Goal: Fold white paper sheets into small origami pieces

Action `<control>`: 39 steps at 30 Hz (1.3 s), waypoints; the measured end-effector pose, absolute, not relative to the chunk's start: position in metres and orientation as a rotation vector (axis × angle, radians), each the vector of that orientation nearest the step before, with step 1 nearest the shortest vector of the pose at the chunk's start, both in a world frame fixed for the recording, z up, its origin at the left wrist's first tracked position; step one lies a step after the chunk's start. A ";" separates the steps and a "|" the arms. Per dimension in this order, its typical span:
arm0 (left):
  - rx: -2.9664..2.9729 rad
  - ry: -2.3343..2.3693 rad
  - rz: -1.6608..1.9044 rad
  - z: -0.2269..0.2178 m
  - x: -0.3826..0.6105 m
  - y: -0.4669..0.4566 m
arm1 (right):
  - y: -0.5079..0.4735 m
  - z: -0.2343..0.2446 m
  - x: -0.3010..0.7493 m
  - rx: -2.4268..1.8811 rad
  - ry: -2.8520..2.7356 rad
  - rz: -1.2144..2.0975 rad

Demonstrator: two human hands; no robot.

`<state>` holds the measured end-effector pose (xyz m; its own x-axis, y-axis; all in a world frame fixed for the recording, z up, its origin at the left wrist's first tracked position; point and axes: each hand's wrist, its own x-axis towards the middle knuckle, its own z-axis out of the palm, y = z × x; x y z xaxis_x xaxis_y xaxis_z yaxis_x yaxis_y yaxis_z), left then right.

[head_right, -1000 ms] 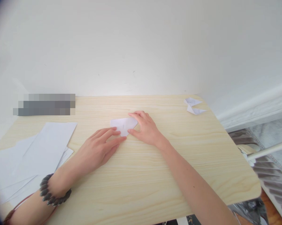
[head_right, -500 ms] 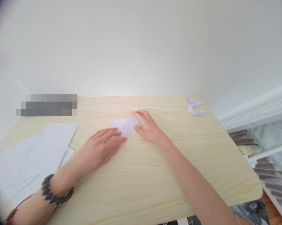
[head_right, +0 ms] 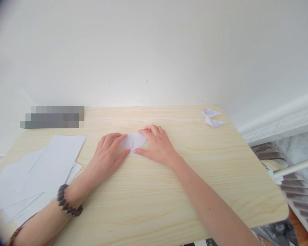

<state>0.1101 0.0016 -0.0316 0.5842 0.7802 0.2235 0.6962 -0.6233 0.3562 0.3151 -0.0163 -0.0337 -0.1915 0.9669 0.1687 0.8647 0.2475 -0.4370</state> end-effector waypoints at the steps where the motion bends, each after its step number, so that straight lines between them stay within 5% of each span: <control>1: 2.599 1.257 0.529 -0.033 0.111 0.002 | -0.017 -0.034 0.315 -1.668 -2.119 0.340; 39: 2.638 1.095 0.583 -0.031 0.106 0.005 | -0.019 -0.031 0.311 -1.366 -2.170 0.283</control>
